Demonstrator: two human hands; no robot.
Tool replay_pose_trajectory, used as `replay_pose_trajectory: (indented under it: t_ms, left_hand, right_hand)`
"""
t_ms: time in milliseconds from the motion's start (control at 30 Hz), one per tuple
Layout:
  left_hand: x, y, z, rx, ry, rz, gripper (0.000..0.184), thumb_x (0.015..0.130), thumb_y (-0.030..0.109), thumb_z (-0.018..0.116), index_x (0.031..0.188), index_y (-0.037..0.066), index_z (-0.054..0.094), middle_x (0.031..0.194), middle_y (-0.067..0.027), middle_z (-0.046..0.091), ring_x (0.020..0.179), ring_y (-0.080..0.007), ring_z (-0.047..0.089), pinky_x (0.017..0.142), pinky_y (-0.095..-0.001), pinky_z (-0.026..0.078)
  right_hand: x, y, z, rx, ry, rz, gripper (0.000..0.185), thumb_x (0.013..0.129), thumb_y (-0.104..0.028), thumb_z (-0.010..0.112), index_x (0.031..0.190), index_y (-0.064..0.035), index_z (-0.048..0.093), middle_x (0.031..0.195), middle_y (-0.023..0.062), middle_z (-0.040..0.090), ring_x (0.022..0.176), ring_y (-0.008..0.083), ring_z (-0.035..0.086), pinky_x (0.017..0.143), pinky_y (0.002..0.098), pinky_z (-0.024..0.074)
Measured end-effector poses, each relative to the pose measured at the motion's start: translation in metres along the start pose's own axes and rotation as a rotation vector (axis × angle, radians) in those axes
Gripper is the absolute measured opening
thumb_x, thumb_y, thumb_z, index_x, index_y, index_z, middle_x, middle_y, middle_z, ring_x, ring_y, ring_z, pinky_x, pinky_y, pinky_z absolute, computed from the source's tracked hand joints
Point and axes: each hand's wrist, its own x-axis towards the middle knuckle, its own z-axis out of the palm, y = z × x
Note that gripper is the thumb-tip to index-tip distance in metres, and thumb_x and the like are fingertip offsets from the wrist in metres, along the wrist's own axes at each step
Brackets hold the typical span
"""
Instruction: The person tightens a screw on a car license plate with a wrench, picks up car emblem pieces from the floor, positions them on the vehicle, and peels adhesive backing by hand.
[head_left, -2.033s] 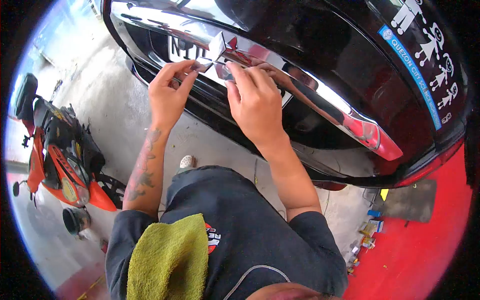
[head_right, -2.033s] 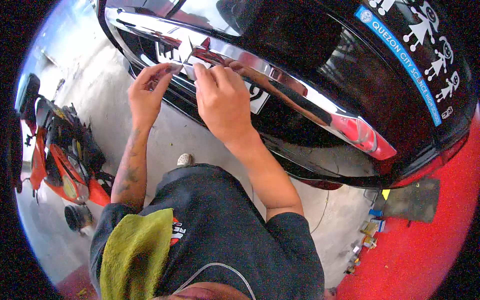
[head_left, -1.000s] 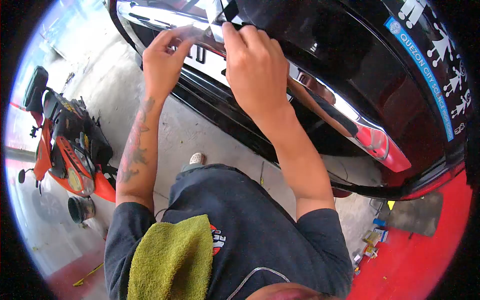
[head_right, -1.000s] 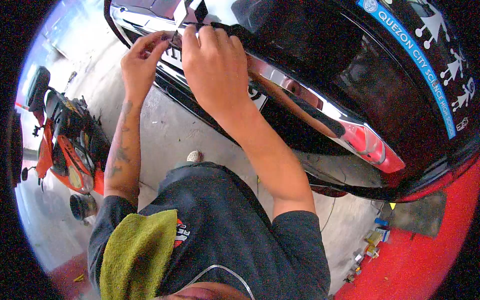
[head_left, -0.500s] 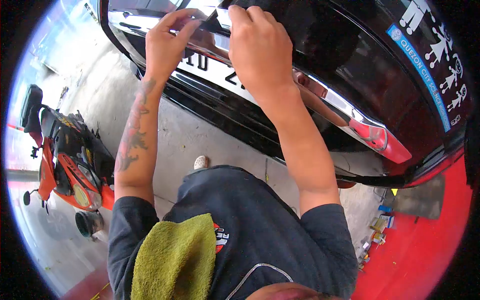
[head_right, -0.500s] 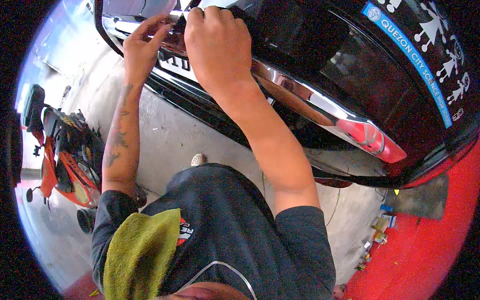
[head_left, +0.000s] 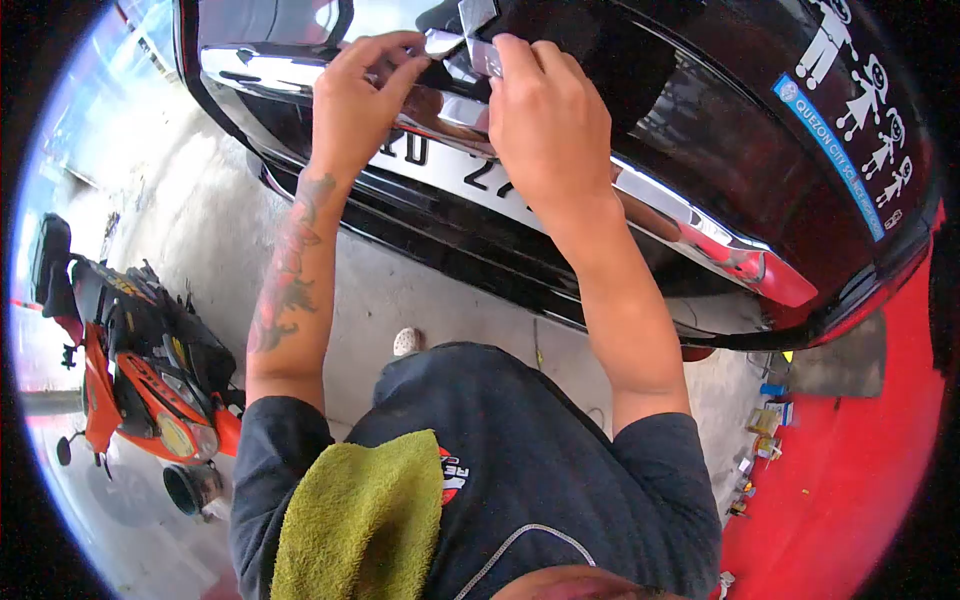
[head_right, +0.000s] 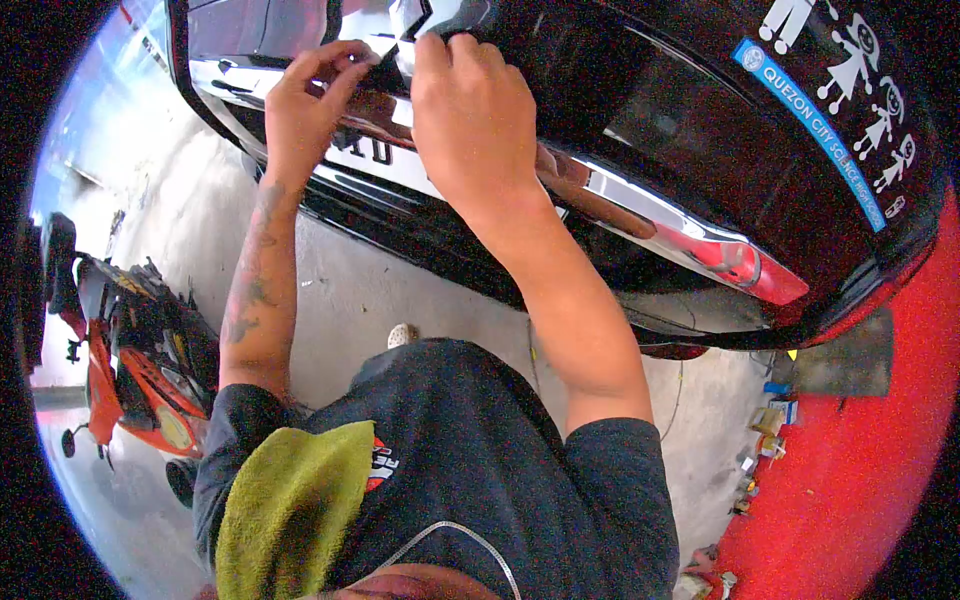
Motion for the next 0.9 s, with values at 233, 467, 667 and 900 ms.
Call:
replay_pose_trajectory:
  t_ms: [233, 467, 667, 900]
  left_hand:
    - [0.002, 0.002, -0.003, -0.065, -0.018, 0.006, 0.023, 0.083, 0.008, 0.076, 0.107, 0.007, 0.073, 0.086, -0.0060, 0.067, 0.075, -0.0140, 0.063, 0.071, -0.0275, 0.051]
    - [0.003, -0.001, -0.003, -0.059, -0.053, 0.048, 0.022, 0.085, 0.010, 0.075, 0.106, 0.006, 0.072, 0.082, -0.0091, 0.063, 0.068, -0.0199, 0.065, 0.063, -0.0314, 0.051]
    - [0.005, -0.010, -0.003, -0.055, -0.053, 0.120, 0.022, 0.084, 0.010, 0.075, 0.106, 0.009, 0.072, 0.081, -0.0073, 0.064, 0.067, -0.0186, 0.064, 0.061, -0.0312, 0.051]
    - [0.007, -0.018, -0.002, -0.040, -0.050, 0.183, 0.024, 0.084, 0.014, 0.075, 0.108, 0.011, 0.072, 0.084, -0.0069, 0.064, 0.065, -0.0211, 0.064, 0.060, -0.0332, 0.052]
  right_hand:
    - [0.001, -0.006, 0.001, -0.030, -0.019, 0.039, 0.024, 0.077, -0.004, 0.064, 0.101, -0.0019, 0.063, 0.085, 0.0127, 0.062, 0.084, 0.0307, 0.064, 0.073, 0.0404, 0.0543]
    - [0.002, -0.013, -0.003, -0.022, -0.069, 0.127, 0.031, 0.081, -0.007, 0.071, 0.110, -0.0029, 0.063, 0.090, 0.0131, 0.061, 0.086, 0.0319, 0.063, 0.075, 0.0419, 0.0524]
    - [0.001, -0.020, -0.001, -0.032, -0.047, 0.166, 0.030, 0.081, -0.007, 0.071, 0.111, -0.0031, 0.064, 0.090, 0.0134, 0.061, 0.085, 0.0323, 0.062, 0.076, 0.0425, 0.0519]
    - [0.001, -0.024, 0.000, -0.050, -0.049, 0.215, 0.031, 0.082, -0.007, 0.071, 0.112, -0.0042, 0.064, 0.090, 0.0135, 0.061, 0.085, 0.0329, 0.062, 0.076, 0.0432, 0.0517]
